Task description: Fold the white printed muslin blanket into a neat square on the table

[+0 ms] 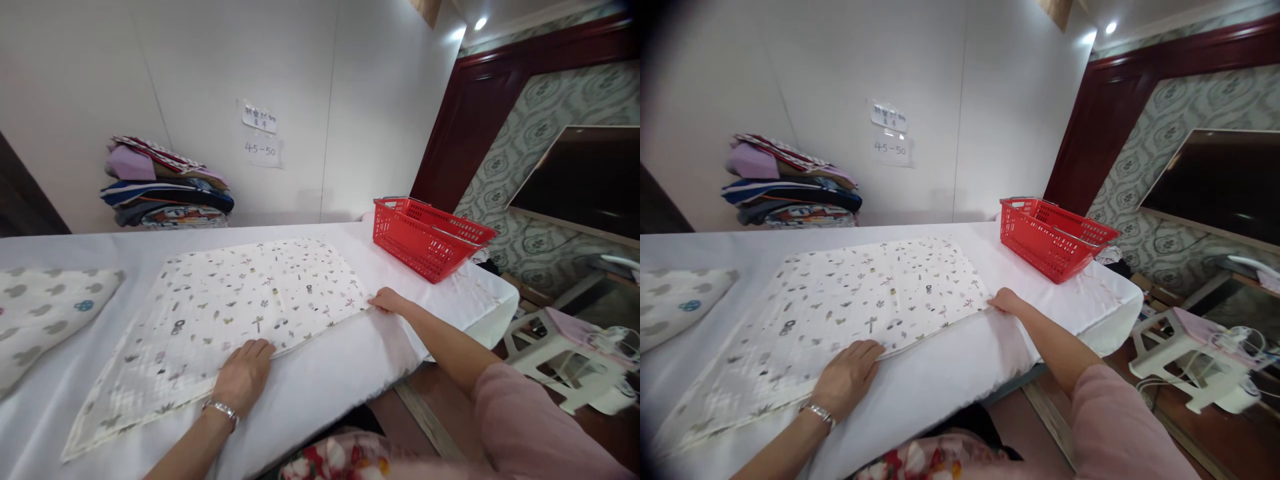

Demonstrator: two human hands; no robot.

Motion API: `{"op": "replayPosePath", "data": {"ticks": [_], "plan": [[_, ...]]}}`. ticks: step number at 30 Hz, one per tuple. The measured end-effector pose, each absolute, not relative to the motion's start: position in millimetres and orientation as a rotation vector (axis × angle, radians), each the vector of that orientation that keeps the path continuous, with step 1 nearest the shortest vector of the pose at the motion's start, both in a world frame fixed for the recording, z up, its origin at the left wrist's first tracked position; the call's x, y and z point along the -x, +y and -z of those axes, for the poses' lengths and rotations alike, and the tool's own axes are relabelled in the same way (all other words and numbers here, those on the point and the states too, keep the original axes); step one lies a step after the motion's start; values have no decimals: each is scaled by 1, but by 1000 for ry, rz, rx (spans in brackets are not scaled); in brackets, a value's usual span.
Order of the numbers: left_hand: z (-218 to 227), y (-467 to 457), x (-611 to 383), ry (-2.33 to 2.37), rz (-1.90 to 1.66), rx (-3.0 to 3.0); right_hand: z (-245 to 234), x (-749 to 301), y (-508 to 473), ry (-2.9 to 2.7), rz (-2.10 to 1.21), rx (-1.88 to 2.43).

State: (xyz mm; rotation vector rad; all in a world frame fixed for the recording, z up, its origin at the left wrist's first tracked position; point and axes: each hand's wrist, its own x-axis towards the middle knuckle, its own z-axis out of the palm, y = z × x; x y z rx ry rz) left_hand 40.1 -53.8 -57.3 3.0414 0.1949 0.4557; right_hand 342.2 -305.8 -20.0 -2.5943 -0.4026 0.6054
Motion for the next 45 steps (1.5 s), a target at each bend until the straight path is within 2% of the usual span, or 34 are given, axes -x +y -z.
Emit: {"op": "replayPosePath", "data": {"ticks": [8,17,23,37,45], "plan": [[54,-56,-40,201,-470,-3039,16,-335,-298,-398,-597,2605],[59,-53,-36,78,-628,-3023,0,-337,-318,-300,-714,2285],[53,-59,-36,-2,-486,-3036,16,-335,-338,-214,-763,2200],[52,-74,-60,13,-538,-3195,35,-337,-342,-206,-591,2361],[49,-102,-93,-112,-409,-3163,36,-334,-351,-411,-522,2438]]}}
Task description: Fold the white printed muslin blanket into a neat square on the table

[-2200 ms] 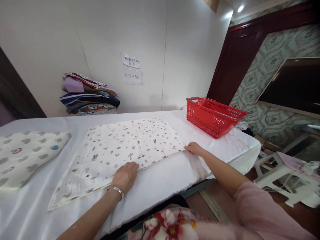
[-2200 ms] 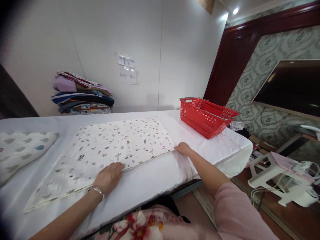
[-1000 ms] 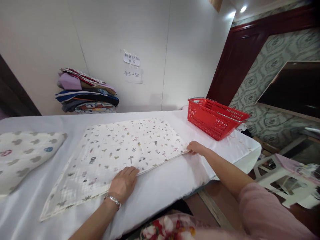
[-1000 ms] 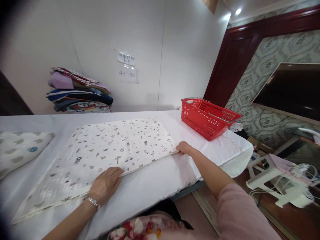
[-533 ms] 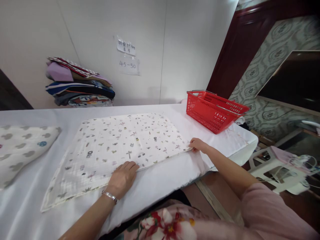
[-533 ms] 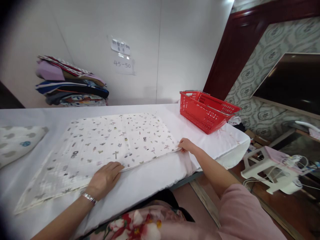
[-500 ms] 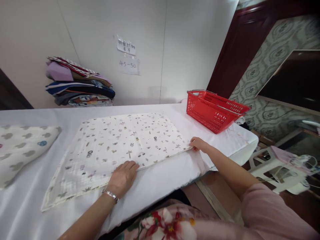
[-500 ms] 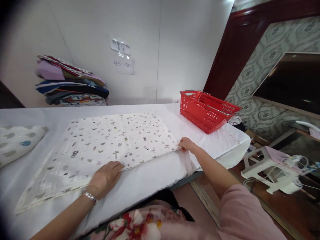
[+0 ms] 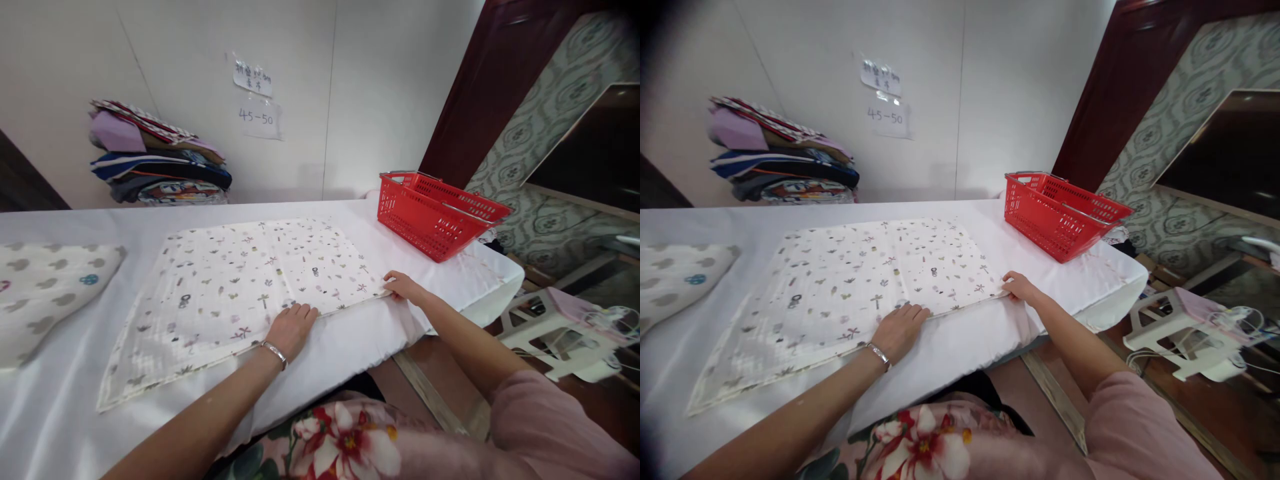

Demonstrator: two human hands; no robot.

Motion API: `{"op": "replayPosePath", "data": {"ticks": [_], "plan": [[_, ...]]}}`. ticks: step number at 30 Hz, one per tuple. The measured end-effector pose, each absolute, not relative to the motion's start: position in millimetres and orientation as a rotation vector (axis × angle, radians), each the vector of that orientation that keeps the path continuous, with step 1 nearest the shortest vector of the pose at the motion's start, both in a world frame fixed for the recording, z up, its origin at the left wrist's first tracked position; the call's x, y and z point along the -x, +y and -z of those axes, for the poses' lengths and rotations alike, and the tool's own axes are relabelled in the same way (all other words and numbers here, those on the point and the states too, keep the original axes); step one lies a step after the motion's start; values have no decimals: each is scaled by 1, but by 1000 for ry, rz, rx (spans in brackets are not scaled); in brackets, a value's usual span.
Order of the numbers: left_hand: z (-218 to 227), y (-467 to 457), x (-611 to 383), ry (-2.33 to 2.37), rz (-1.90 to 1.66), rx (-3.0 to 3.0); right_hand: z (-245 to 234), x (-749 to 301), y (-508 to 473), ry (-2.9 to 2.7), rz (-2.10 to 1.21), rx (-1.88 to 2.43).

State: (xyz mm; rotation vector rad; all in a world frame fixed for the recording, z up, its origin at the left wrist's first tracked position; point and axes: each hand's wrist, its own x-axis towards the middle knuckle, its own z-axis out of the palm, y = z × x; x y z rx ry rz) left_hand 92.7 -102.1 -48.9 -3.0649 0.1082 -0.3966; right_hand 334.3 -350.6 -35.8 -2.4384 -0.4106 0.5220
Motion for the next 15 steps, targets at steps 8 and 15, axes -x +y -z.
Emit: {"op": "replayPosePath", "data": {"ticks": [8,15], "plan": [[43,-98,-88,133,403,3240,29,-313,-357,-877,-81,2565],[41,-102,-97,94,416,3406,29,-295,-344,-1654,201,2233]]}}
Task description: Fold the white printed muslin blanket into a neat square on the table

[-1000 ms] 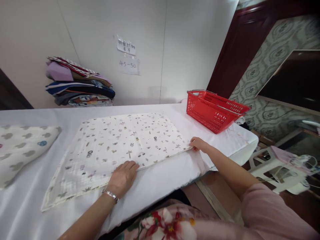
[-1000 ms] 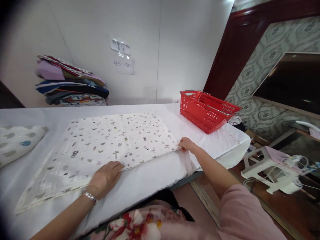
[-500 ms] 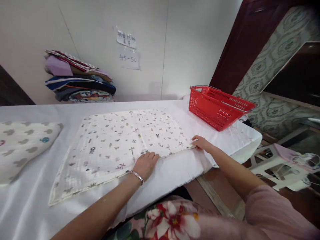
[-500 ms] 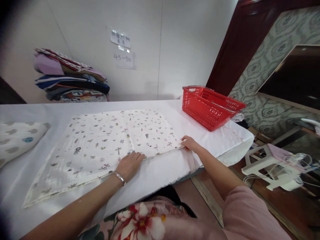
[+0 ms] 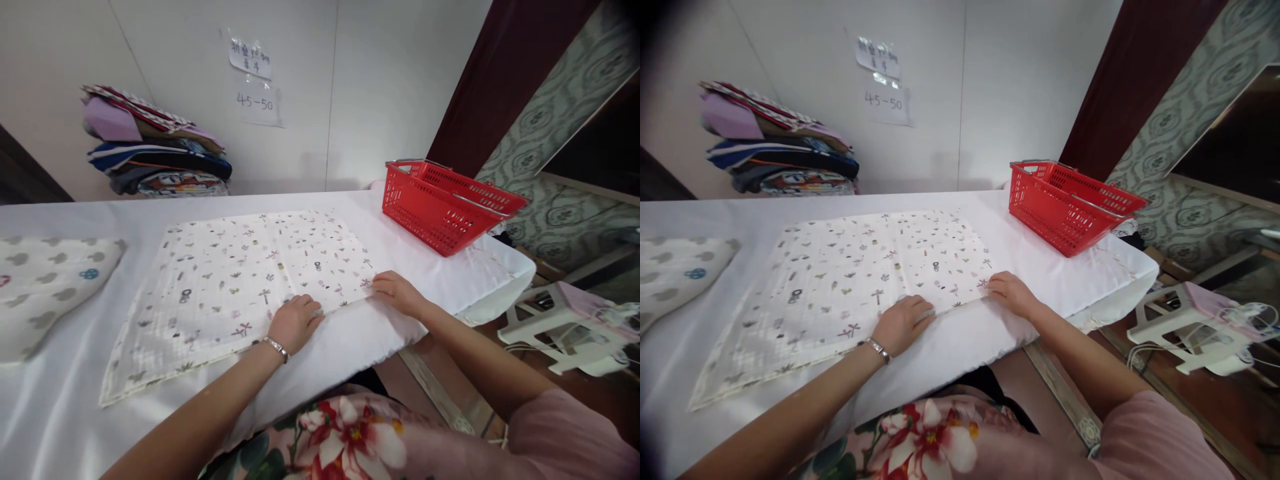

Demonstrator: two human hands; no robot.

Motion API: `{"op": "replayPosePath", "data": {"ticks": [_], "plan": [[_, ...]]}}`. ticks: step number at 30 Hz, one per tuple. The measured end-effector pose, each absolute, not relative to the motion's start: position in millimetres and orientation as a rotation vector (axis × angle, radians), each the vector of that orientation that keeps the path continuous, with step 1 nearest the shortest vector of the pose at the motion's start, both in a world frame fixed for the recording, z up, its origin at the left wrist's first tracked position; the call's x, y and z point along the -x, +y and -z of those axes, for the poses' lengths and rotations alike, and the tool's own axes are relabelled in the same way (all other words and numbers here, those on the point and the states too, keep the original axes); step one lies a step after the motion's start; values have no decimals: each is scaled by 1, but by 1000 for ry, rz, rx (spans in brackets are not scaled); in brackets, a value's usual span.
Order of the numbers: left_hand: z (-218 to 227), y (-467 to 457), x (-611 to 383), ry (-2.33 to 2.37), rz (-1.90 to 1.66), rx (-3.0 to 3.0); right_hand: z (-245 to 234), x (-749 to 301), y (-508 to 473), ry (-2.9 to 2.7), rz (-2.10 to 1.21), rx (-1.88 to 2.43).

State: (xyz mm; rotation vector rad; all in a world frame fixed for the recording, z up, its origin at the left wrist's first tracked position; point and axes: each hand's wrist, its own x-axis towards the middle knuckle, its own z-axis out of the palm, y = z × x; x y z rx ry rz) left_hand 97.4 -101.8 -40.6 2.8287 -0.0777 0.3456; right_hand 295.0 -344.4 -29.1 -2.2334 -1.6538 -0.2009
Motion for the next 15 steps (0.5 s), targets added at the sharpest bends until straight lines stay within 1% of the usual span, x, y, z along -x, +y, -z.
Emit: {"op": "replayPosePath", "data": {"ticks": [4,9,15], "plan": [[39,-109,-105,-56,-310,-2846,31,-293,-336,-1749,148,2188],[38,-111,-109,-6,-307,-2834,30,-292,-334,-1692,149,2276],[40,-111,-110,-69,-516,-3018,26,-284,-330,-1593,187,2507]]}}
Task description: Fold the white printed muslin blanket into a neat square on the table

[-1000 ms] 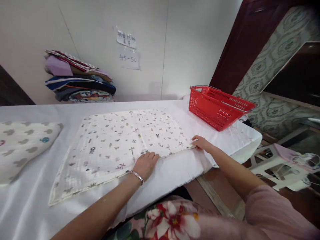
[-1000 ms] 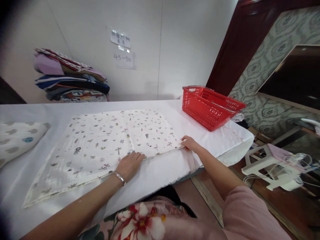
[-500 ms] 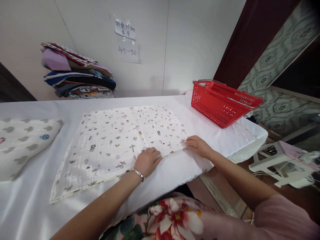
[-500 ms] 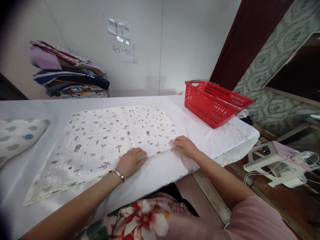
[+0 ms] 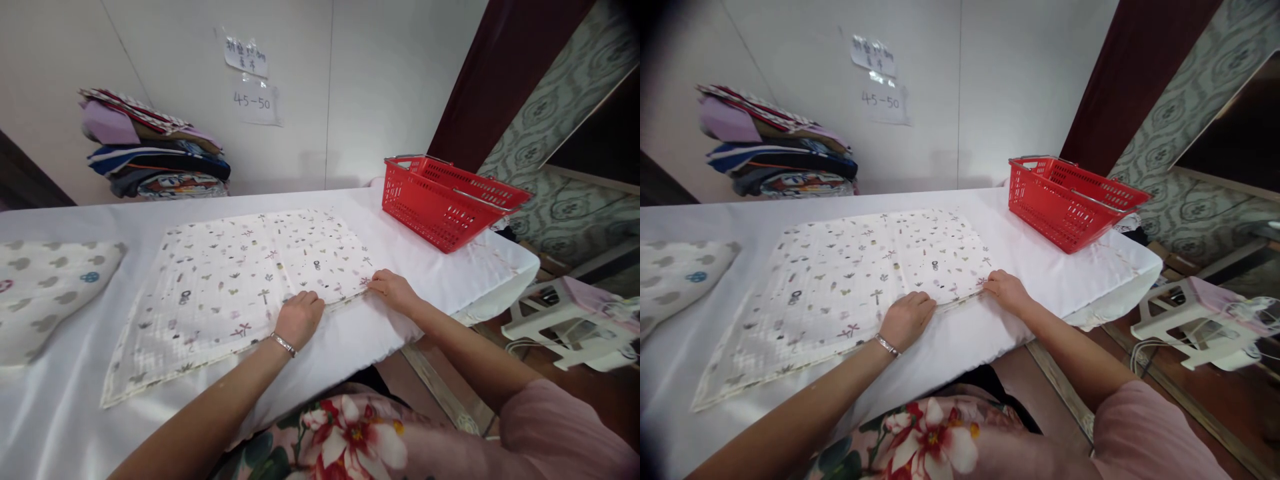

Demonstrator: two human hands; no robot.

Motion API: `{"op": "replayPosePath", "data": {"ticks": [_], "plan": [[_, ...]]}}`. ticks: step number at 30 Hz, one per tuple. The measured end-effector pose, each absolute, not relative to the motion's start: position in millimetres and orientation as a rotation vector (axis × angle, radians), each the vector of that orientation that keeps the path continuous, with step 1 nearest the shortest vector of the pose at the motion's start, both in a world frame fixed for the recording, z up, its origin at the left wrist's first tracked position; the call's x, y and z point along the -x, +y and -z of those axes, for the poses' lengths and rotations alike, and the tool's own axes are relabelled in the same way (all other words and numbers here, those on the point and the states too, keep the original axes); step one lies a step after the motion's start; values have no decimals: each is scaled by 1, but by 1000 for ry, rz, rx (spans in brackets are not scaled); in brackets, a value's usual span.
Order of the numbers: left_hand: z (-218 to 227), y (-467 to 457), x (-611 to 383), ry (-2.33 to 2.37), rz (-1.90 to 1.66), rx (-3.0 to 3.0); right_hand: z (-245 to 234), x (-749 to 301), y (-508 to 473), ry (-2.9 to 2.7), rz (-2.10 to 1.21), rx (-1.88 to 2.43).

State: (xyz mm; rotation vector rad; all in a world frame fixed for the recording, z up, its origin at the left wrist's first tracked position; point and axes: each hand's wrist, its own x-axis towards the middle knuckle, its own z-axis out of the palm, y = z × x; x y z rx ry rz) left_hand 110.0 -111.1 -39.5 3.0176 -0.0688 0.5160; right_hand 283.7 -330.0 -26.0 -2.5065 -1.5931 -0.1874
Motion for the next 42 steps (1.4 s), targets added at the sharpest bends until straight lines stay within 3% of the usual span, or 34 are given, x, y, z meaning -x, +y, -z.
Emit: {"op": "replayPosePath", "data": {"ticks": [5,26,42], "plan": [[43,-110,-110,-144,-610,-3152,27,-279,-326,-1514,204,2591],[43,-117,-105,-204,-432,-3122,20,-280,-334,-1809,63,2408],[31,-124,-102,-173,-367,-3195,29,-287,-330,-1954,337,2481]]}}
